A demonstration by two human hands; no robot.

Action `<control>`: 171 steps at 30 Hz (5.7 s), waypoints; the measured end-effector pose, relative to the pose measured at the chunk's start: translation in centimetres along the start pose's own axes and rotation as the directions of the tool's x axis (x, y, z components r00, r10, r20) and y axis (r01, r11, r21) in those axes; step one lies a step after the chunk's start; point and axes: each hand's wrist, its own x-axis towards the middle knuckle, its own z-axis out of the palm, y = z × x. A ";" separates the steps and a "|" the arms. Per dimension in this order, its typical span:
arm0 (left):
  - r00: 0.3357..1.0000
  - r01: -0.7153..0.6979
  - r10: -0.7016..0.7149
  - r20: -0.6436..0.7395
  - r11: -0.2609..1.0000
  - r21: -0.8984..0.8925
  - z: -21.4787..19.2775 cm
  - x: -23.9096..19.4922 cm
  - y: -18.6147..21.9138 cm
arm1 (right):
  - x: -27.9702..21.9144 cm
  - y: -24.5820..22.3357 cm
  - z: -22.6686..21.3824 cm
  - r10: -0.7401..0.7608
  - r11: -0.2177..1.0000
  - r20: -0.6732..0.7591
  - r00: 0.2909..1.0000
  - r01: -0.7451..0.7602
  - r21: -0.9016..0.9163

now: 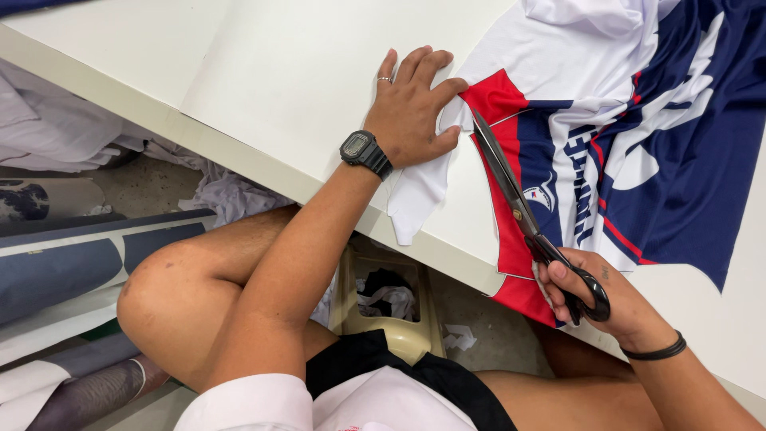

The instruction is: The person uses shears to cut along the edges of a white and blue sports jersey laid on a table. They trim the white fabric sections, occasionally repositioning the jersey to access different areas.

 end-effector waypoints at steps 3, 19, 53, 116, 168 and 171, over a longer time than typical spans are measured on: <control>1.000 0.001 -0.001 0.001 1.000 -0.014 -0.2 0.0 0.2 | 0.7 -0.5 -0.5 0.034 0.999 0.002 0.999 -0.034 0.004; 0.999 0.020 -0.020 0.041 1.000 0.012 -0.6 0.1 0.4 | 2.2 -2.0 -3.1 -0.028 0.980 0.035 0.999 0.035 -0.194; 0.998 0.048 -0.048 0.032 0.999 0.003 -0.3 0.2 0.5 | 5.5 -5.1 -8.6 0.026 0.835 0.051 0.998 0.007 -0.550; 0.971 0.186 -0.182 0.157 0.982 -0.017 -1.4 1.1 1.5 | 6.7 -6.5 -6.8 -0.019 0.972 0.114 0.993 0.045 -0.230; 0.991 -0.132 0.131 -0.035 0.991 -0.032 0.4 -2.9 10.4 | -9.5 23.4 -9.4 -0.667 0.720 -0.694 0.271 -0.005 -0.694; 0.990 -0.134 0.132 0.051 0.991 0.025 2.4 5.6 11.6 | -8.7 18.0 -8.2 -0.669 0.691 -0.691 0.275 -0.112 -0.714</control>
